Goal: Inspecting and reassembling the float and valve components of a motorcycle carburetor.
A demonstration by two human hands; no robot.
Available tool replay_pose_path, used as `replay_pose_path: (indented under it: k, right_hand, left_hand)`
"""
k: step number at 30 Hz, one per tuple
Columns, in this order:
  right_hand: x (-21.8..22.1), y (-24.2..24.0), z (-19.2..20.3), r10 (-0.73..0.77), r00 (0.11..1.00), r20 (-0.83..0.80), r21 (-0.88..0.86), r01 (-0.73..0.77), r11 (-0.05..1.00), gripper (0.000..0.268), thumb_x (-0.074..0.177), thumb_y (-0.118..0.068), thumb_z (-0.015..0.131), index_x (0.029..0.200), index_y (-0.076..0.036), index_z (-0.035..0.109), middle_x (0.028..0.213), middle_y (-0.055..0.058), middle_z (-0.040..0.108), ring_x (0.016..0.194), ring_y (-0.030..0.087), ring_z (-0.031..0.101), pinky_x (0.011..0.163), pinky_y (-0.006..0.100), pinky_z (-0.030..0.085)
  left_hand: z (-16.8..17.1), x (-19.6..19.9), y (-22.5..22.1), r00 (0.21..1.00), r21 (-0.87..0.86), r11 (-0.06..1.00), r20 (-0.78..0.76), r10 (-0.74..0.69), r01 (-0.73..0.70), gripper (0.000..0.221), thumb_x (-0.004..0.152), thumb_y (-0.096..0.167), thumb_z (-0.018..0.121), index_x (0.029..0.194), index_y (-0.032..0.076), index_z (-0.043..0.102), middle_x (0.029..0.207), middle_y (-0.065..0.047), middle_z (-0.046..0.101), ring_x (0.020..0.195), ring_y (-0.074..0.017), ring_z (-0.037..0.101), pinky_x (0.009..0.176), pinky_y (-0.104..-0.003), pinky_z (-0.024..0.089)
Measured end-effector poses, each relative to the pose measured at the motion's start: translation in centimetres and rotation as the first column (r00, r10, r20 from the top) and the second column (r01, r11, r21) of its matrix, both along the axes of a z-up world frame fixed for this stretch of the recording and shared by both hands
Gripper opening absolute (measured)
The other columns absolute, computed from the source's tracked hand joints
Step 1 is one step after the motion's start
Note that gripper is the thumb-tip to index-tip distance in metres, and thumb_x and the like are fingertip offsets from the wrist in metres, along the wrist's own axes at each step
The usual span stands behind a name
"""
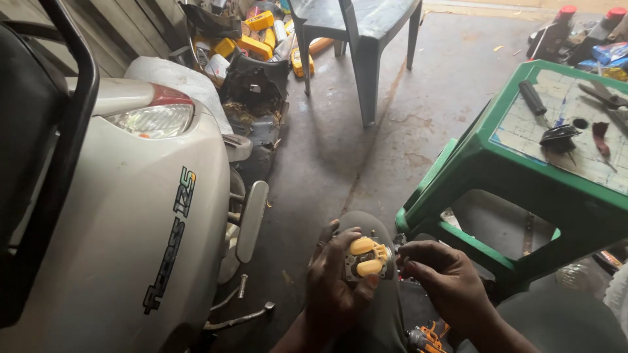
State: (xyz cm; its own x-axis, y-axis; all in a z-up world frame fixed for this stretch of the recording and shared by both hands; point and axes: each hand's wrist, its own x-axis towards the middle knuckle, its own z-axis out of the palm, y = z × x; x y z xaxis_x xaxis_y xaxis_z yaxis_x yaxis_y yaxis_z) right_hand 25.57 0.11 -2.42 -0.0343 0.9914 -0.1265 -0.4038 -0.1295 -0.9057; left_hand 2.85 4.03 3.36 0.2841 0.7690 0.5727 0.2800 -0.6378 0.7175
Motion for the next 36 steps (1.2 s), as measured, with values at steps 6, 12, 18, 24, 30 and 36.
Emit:
replay_pose_path:
  k: [6, 12, 18, 24, 30, 36]
  right_hand:
    - [-0.9, -0.1, 0.6, -0.019, 0.989, 0.147, 0.033, 0.014, 0.999, 0.032, 0.084, -0.002, 0.074, 0.116, 0.002, 0.07, 0.104, 0.009, 0.076, 0.098, 0.015, 0.071, 0.087, 0.032, 0.058]
    - [0.1, -0.6, -1.7, -0.047, 0.994, 0.103, 0.062, 0.041, 0.997, 0.016, 0.091, 0.0, 0.073, 0.106, 0.005, 0.073, 0.1, 0.011, 0.075, 0.094, 0.015, 0.069, 0.084, 0.032, 0.057]
    - [-0.5, -0.6, -0.8, -0.112, 0.993, -0.034, 0.135, 0.115, 0.984, 0.031, 0.087, 0.005, 0.072, 0.115, -0.001, 0.062, 0.106, 0.008, 0.07, 0.103, 0.016, 0.069, 0.091, 0.034, 0.058]
    - [-0.4, -1.2, 0.1, -0.096, 0.975, -0.198, 0.102, 0.118, 0.988, 0.034, 0.09, 0.003, 0.071, 0.12, -0.004, 0.057, 0.108, 0.014, 0.072, 0.1, 0.022, 0.071, 0.087, 0.038, 0.059]
    - [-0.2, -1.5, 0.2, -0.087, 0.97, -0.226, 0.132, 0.118, 0.984, 0.035, 0.091, 0.002, 0.07, 0.122, -0.004, 0.056, 0.11, 0.015, 0.072, 0.103, 0.023, 0.071, 0.089, 0.038, 0.058]
    - [-0.5, -1.7, 0.5, -0.089, 0.968, -0.236, 0.141, 0.125, 0.982, 0.033, 0.093, 0.003, 0.069, 0.122, -0.004, 0.056, 0.109, 0.012, 0.07, 0.102, 0.021, 0.07, 0.09, 0.038, 0.058]
  left_hand:
    - [-0.8, 0.1, 0.0, 1.0, 0.005, 1.0, 0.002, -0.03, 0.03, 0.062, 0.101, 0.054, 0.06, 0.13, 0.0, 0.06, 0.116, -0.02, 0.076, 0.114, -0.0352, 0.077, 0.13, -0.056, 0.034]
    - [-0.2, 1.0, 0.0, 0.998, 0.04, 0.997, -0.033, -0.057, 0.058, 0.062, 0.1, 0.055, 0.06, 0.129, 0.0, 0.061, 0.124, -0.022, 0.074, 0.122, -0.0363, 0.074, 0.129, -0.056, 0.034]
    - [0.9, 2.2, -0.7, 0.996, 0.037, 0.995, -0.022, -0.09, 0.09, 0.059, 0.101, 0.053, 0.061, 0.128, 0.001, 0.061, 0.116, -0.018, 0.076, 0.122, -0.0348, 0.074, 0.132, -0.056, 0.032]
    - [0.1, 2.3, -0.9, 0.99, 0.001, 0.99, -0.002, -0.14, 0.14, 0.056, 0.101, 0.051, 0.062, 0.126, 0.002, 0.061, 0.112, -0.015, 0.077, 0.131, -0.0372, 0.07, 0.133, -0.058, 0.028]
    - [0.4, 2.5, -1.1, 0.99, -0.008, 0.99, -0.008, -0.139, 0.139, 0.055, 0.101, 0.052, 0.063, 0.125, 0.002, 0.061, 0.113, -0.015, 0.077, 0.133, -0.0369, 0.07, 0.134, -0.058, 0.029]
    - [0.8, 2.5, -1.2, 0.995, 0.026, 0.995, -0.015, -0.094, 0.094, 0.06, 0.099, 0.055, 0.063, 0.124, 0.001, 0.063, 0.12, -0.02, 0.074, 0.124, -0.0352, 0.072, 0.131, -0.055, 0.032]
